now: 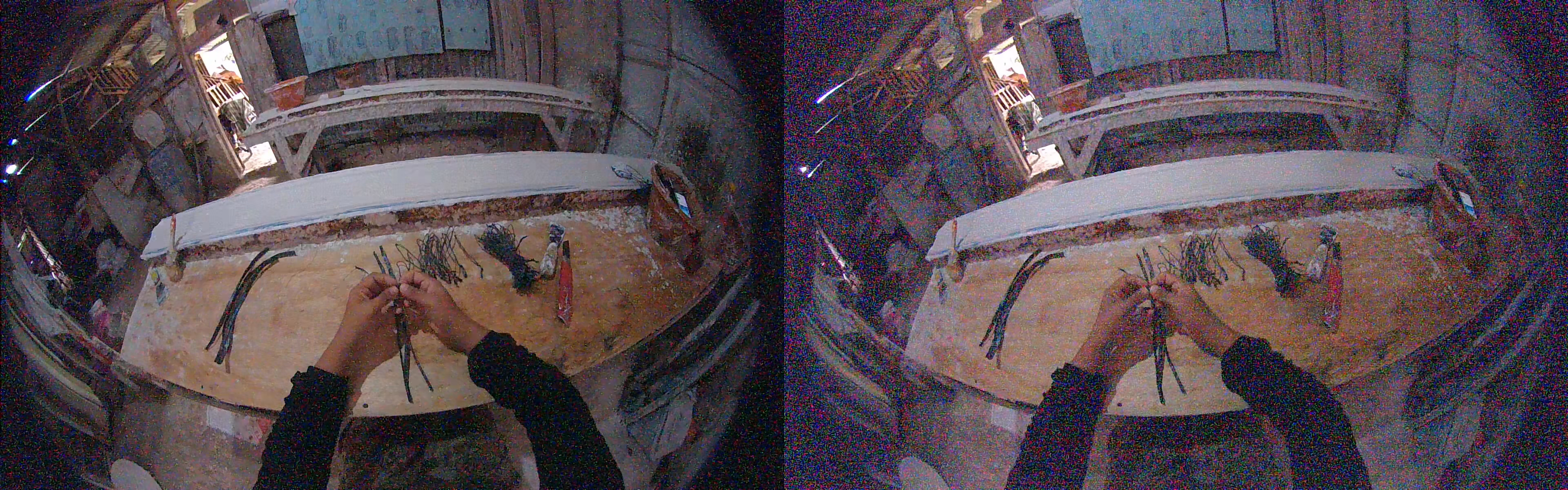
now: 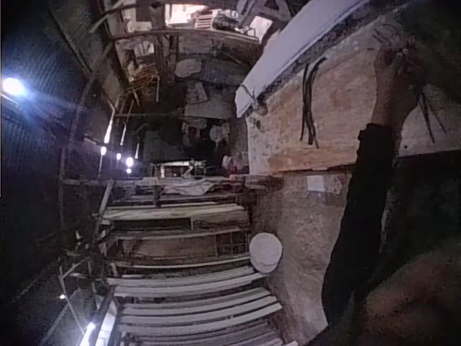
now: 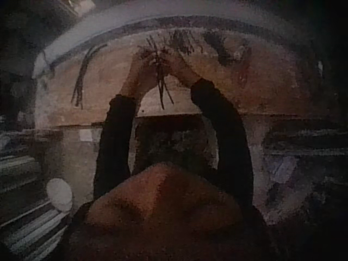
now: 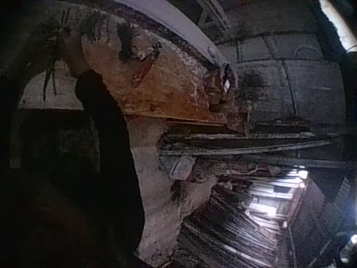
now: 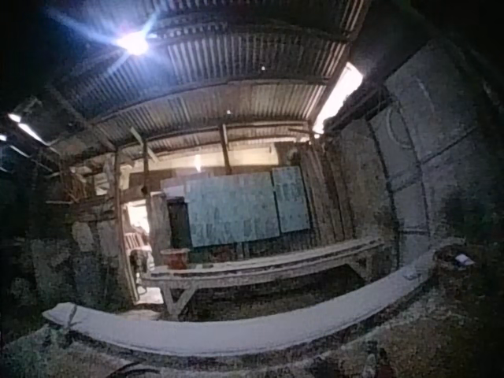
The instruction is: The person repeatedly picks up thin black cords from a wooden workbench and weaves them together by hand. They occasionally separate and recombine the cords, forming a braided or woven structure. The cords are handled one at a time or in small groups, and the process continues throughout the clip.
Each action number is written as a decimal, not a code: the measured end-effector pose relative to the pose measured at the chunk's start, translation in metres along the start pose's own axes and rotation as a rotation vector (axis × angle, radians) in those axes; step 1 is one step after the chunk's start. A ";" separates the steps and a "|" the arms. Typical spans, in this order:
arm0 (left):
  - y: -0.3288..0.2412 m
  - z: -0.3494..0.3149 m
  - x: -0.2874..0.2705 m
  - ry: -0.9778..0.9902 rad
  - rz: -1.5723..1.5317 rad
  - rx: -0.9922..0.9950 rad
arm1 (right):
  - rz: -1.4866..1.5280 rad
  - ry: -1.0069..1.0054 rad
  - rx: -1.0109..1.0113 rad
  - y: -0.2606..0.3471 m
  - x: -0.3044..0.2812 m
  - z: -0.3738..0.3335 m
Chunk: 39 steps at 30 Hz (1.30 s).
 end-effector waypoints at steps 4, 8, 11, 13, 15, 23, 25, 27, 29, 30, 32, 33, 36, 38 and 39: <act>-0.004 0.002 -0.004 -0.038 0.058 0.065 | 0.041 0.025 0.030 0.001 -0.003 -0.001; -0.011 0.006 -0.008 -0.027 0.223 0.165 | 0.055 -0.015 -0.006 0.001 -0.007 0.000; -0.016 0.004 -0.012 -0.020 0.243 0.202 | 0.005 -0.003 -0.019 -0.001 -0.005 0.002; -0.017 0.002 -0.002 0.018 0.174 0.192 | -0.010 0.014 -0.022 0.000 -0.008 0.001; -0.018 0.002 -0.001 0.011 0.193 0.202 | -0.033 0.002 -0.019 0.002 -0.008 0.000; -0.017 0.002 -0.003 0.012 0.217 0.161 | -0.095 -0.066 -0.025 0.007 -0.008 -0.003; -0.017 0.005 -0.006 0.009 0.280 0.157 | -0.095 -0.036 -0.049 0.003 -0.011 0.002; -0.014 0.002 -0.002 0.005 0.192 0.086 | -0.116 -0.027 -0.051 0.001 -0.012 0.003; -0.012 0.002 0.000 0.022 0.168 0.057 | -0.159 -0.040 -0.030 0.002 -0.013 0.002; -0.013 0.002 0.001 0.045 0.189 0.065 | -0.162 -0.031 -0.104 0.005 -0.014 0.003; -0.009 0.002 0.007 0.060 0.132 0.026 | -0.169 -0.016 -0.252 0.009 -0.016 0.006; -0.006 0.000 0.011 0.043 0.053 -0.019 | -0.159 -0.015 -0.209 0.011 -0.010 0.004; -0.004 -0.002 0.011 0.041 -0.057 -0.060 | -0.140 -0.010 -0.137 0.018 0.003 -0.004; -0.007 0.001 0.006 0.036 0.042 -0.027 | -0.147 -0.011 -0.163 0.014 -0.003 -0.001; -0.013 0.004 -0.001 0.019 0.155 0.008 | -0.150 -0.018 -0.151 0.015 -0.001 -0.003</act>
Point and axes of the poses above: each hand's wrist, its own z-axis towards the middle knuckle, its own x-axis out of the palm, y = z × x, the point moved 7 cm from there along z, towards the middle knuckle, and after that the axes turned 2 degrees about -x, right-handed, at the moved point
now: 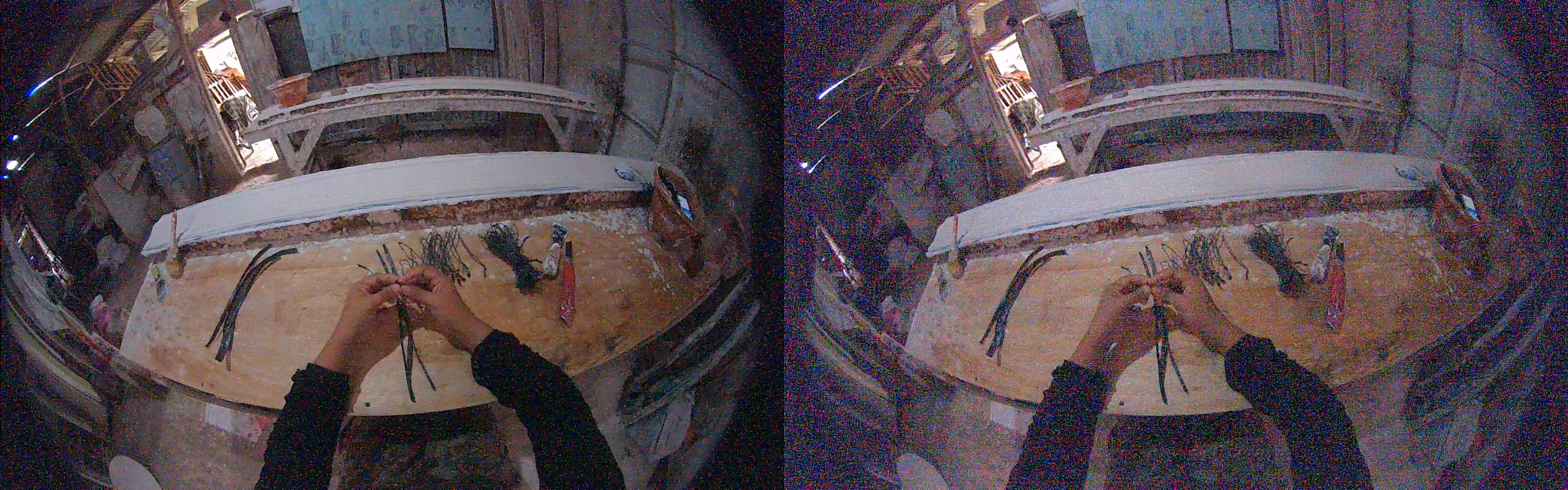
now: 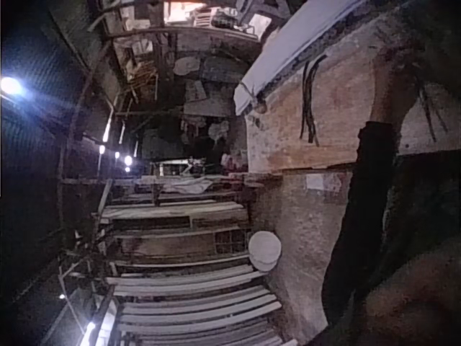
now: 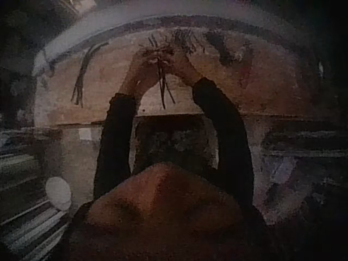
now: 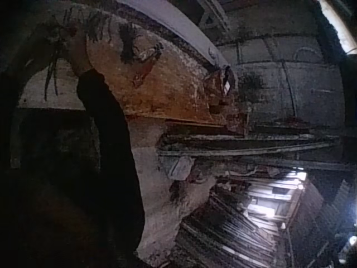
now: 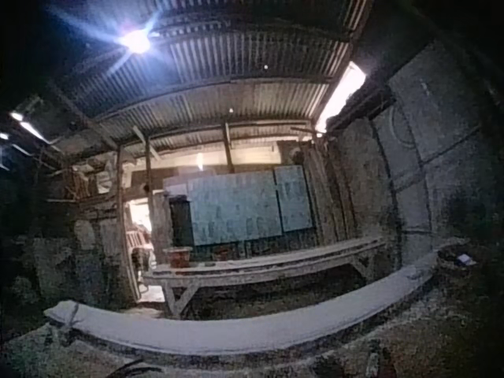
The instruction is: The person repeatedly picks up thin black cords from a wooden workbench and weaves them together by hand. They occasionally separate and recombine the cords, forming a braided or woven structure. The cords are handled one at a time or in small groups, and the process continues throughout the clip.
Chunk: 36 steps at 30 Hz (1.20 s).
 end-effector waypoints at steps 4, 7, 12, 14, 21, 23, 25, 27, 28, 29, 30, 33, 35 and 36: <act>-0.004 -0.001 -0.006 -0.089 0.131 0.045 | -0.018 -0.026 0.070 0.003 0.000 -0.002; -0.003 0.002 -0.006 -0.080 0.157 0.094 | -0.079 -0.025 0.047 -0.002 -0.005 0.001; -0.001 0.012 -0.026 -0.152 0.385 0.105 | -0.030 -0.060 0.128 0.001 0.002 -0.001; 0.000 0.011 -0.024 -0.148 0.324 0.110 | -0.053 -0.069 0.145 -0.004 -0.002 -0.001; 0.005 0.013 -0.021 -0.112 0.102 0.116 | -0.092 -0.031 0.034 -0.014 -0.009 0.003; 0.013 0.018 -0.037 -0.079 0.041 0.122 | -0.030 -0.027 0.082 -0.013 -0.001 0.001; 0.020 0.022 -0.034 -0.020 -0.102 0.077 | -0.015 -0.021 0.059 -0.011 -0.002 0.001; 0.017 0.012 -0.014 -0.034 -0.181 0.013 | 0.024 -0.028 0.023 -0.010 -0.005 0.001; 0.013 0.005 -0.004 -0.047 -0.221 -0.015 | 0.056 -0.028 -0.002 -0.010 -0.004 0.001; 0.017 0.006 0.000 0.000 -0.253 -0.064 | 0.088 -0.029 -0.027 -0.009 -0.004 0.001; 0.020 0.005 0.003 0.043 -0.286 -0.110 | 0.057 -0.024 -0.007 -0.009 -0.003 0.001; 0.018 0.001 0.010 0.112 -0.300 -0.145 | 0.009 -0.005 0.002 -0.008 -0.002 0.001; 0.014 -0.003 0.017 0.090 -0.294 -0.160 | 0.034 0.017 -0.062 -0.010 -0.004 0.005; 0.007 -0.008 0.023 0.046 -0.296 -0.174 | 0.004 0.000 -0.060 -0.008 -0.003 0.004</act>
Point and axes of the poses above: each hand's wrist, its own z-axis towards the middle knuckle, its own x-axis out of the palm, y = z × x, the point moved 7 cm from there along z, towards the middle knuckle, and after that the axes turned 2 degrees about -x, right-handed, at the moved point
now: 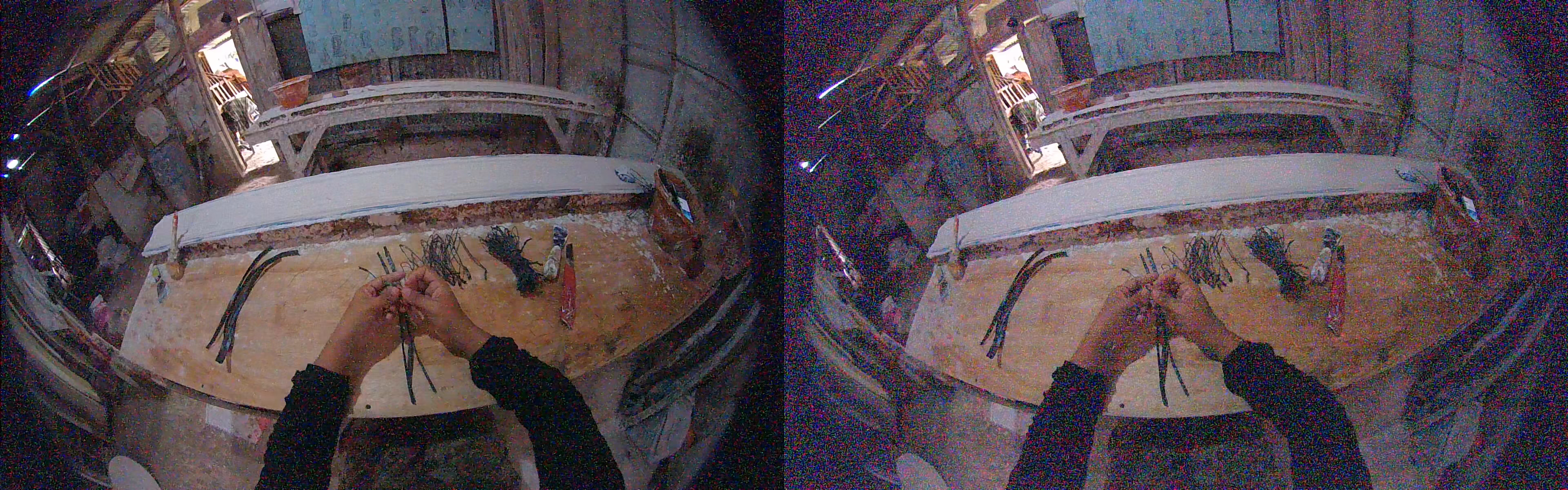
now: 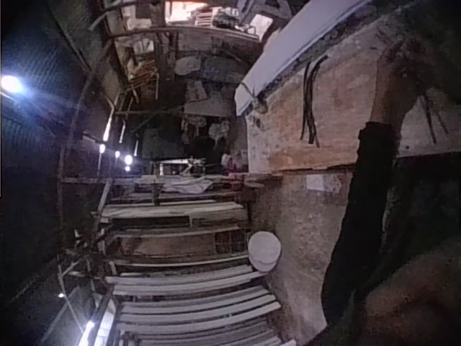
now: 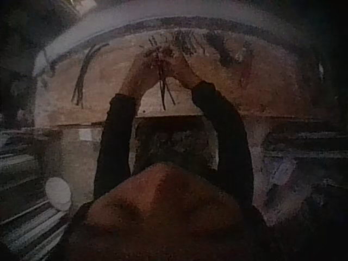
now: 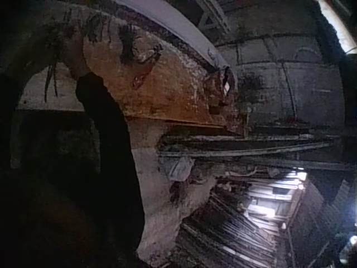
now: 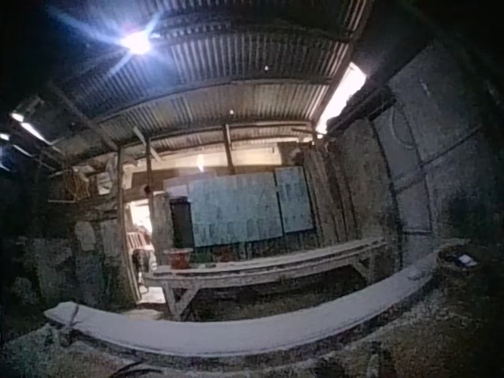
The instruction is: The person repeatedly picks up thin black cords from a wooden workbench and weaves them together by hand. They occasionally separate and recombine the cords, forming a braided or woven structure. The cords are handled one at a time or in small groups, and the process continues throughout the clip.
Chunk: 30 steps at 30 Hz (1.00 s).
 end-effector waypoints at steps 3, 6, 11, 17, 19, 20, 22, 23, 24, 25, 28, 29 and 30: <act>0.000 0.002 -0.004 -0.004 -0.009 0.019 | -0.069 -0.032 0.010 0.003 0.001 -0.001; -0.007 -0.003 -0.006 -0.038 0.083 0.032 | -0.054 -0.023 0.013 0.001 -0.001 0.002; -0.019 0.006 -0.021 -0.069 0.409 0.149 | 0.054 -0.021 0.039 -0.002 0.003 0.000; -0.031 0.020 -0.051 -0.112 0.875 0.256 | -0.147 -0.016 0.255 0.012 0.009 -0.011; -0.032 0.019 -0.050 -0.120 0.852 0.256 | -0.152 -0.036 0.175 0.006 0.005 -0.008; -0.031 0.021 -0.050 -0.118 0.829 0.262 | -0.154 -0.045 0.135 0.002 0.003 -0.007; -0.029 0.022 -0.052 -0.123 0.782 0.278 | -0.119 -0.030 0.109 -0.001 0.002 -0.005; -0.031 0.021 -0.054 -0.123 0.819 0.279 | -0.101 -0.023 0.096 -0.003 0.001 -0.004; -0.034 0.020 -0.053 -0.117 0.854 0.279 | -0.076 -0.016 0.064 -0.005 0.000 -0.002; -0.035 0.020 -0.051 -0.111 0.888 0.280 | -0.052 -0.009 0.033 -0.006 0.000 -0.001; -0.037 0.018 -0.051 -0.149 0.838 0.270 | 0.086 -0.042 0.018 -0.004 0.000 -0.001; -0.040 0.016 -0.045 -0.127 0.885 0.335 | 0.145 -0.059 0.030 0.000 0.003 -0.001; -0.040 0.014 -0.034 -0.097 0.930 0.399 | 0.217 -0.079 0.069 0.001 0.001 -0.001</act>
Point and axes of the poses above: each hand's wrist, its own z-axis towards the middle knuckle, its own x-axis out of the palm, y = z × x, the point moved 7 cm from there along z, towards the middle knuckle, and after that the axes turned 2 degrees about -x, right-handed, at the moved point
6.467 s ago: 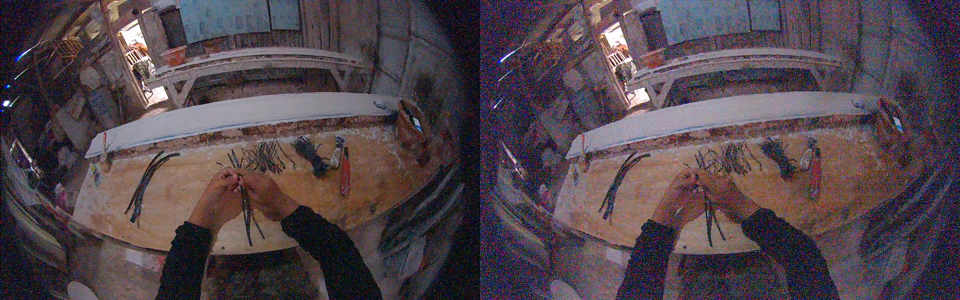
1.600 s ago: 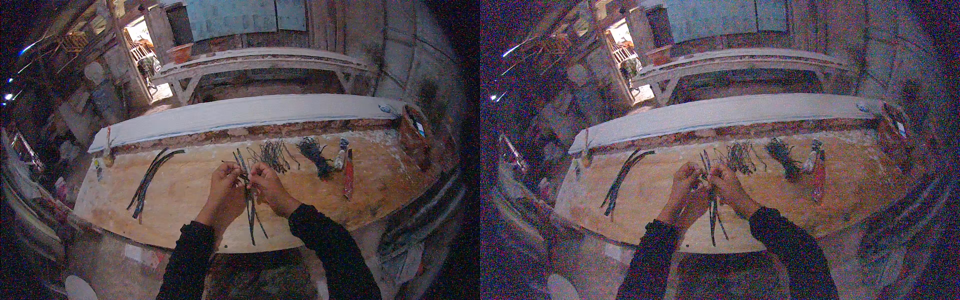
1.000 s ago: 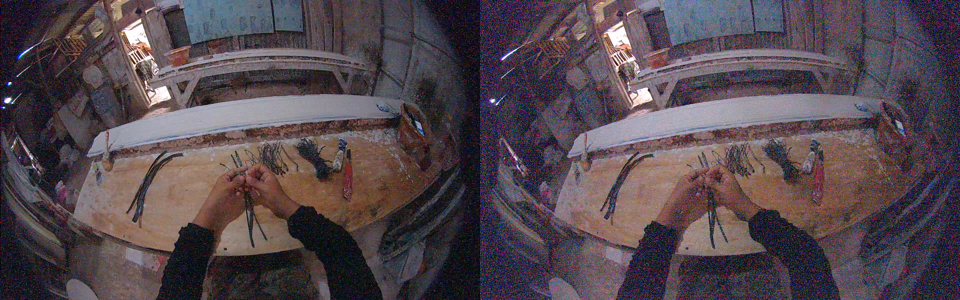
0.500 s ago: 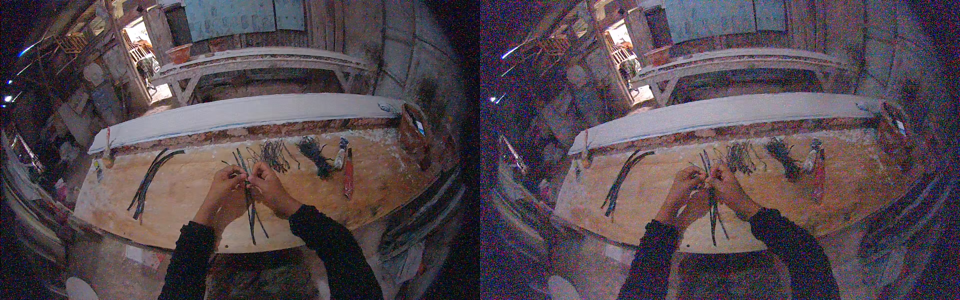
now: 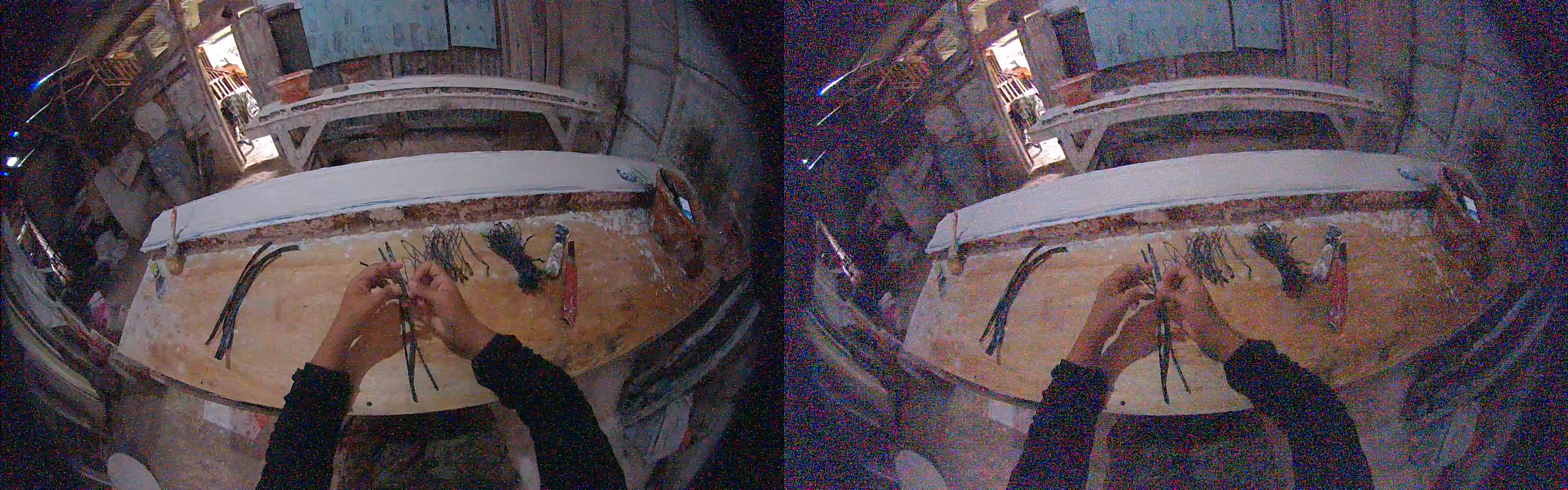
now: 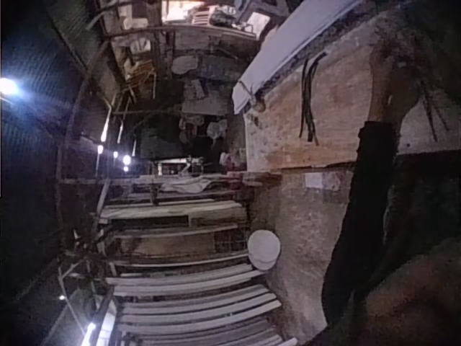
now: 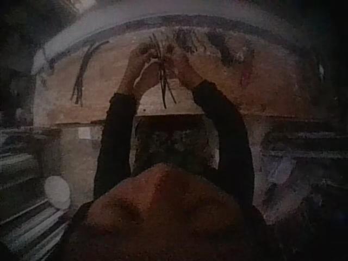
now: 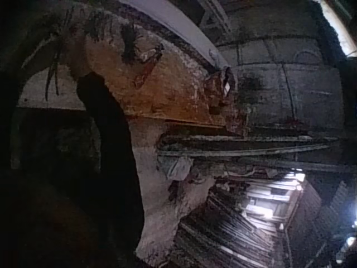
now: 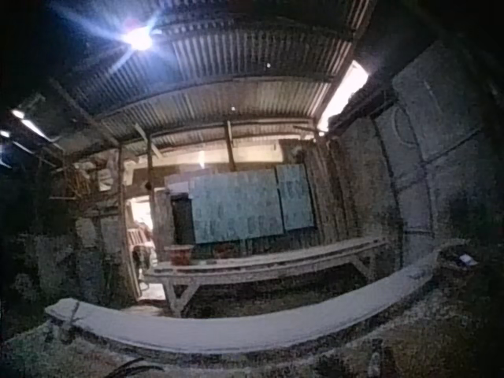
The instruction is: The person repeatedly picks up thin black cords from a wooden workbench and weaves them together by hand. They occasionally separate and recombine the cords, forming a braided or woven structure. The cords are handled one at a time or in small groups, and the process continues throughout the clip.
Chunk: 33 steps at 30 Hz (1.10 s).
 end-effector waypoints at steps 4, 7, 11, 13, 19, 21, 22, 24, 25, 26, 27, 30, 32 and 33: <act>-0.010 -0.012 0.016 0.089 -0.132 -0.156 | 0.118 -0.107 0.069 0.006 -0.010 0.004; 0.015 -0.002 0.008 0.124 -0.018 -0.071 | 0.160 -0.087 0.001 -0.005 -0.038 0.019; -0.007 -0.009 0.013 0.018 0.002 0.069 | 0.238 -0.086 -0.032 0.000 -0.038 0.021; -0.024 -0.019 0.029 0.060 -0.275 -0.067 | 0.246 -0.085 -0.033 -0.002 -0.047 0.022; -0.023 -0.022 0.030 0.065 -0.383 -0.203 | 0.094 -0.076 -0.032 0.012 -0.027 0.016; -0.028 -0.022 0.032 0.077 -0.458 -0.225 | -0.023 -0.081 -0.022 0.014 -0.021 0.014; -0.027 -0.022 0.032 0.084 -0.475 -0.232 | -0.070 -0.051 -0.018 0.011 -0.019 0.013; -0.022 -0.020 0.028 0.092 -0.426 -0.214 | -0.121 -0.023 -0.011 0.007 -0.017 0.011; -0.015 -0.018 0.023 0.085 -0.351 -0.209 | -0.125 -0.025 -0.009 0.006 -0.016 0.009; -0.008 -0.015 0.017 0.077 -0.277 -0.204 | -0.128 -0.041 0.001 0.007 -0.016 0.009; 0.003 -0.010 0.013 0.068 -0.201 -0.218 | -0.136 -0.064 0.007 0.009 -0.018 0.007; 0.014 -0.004 0.007 0.036 -0.293 -0.210 | -0.117 -0.130 0.034 0.015 -0.022 0.008; 0.017 -0.007 0.009 -0.060 -0.519 -0.277 | -0.072 -0.146 0.018 0.013 -0.033 0.013; 0.005 -0.017 0.015 -0.155 -0.654 -0.358 | -0.089 -0.119 -0.009 0.017 -0.031 0.012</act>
Point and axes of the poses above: each hand's wrist, its own z-axis towards the middle knuckle, its own x-axis out of the palm, y = z × x, the point moved 7 cm from there along z, towards the middle knuckle, and after that the axes turned 2 degrees about -x, right-handed, at the moved point
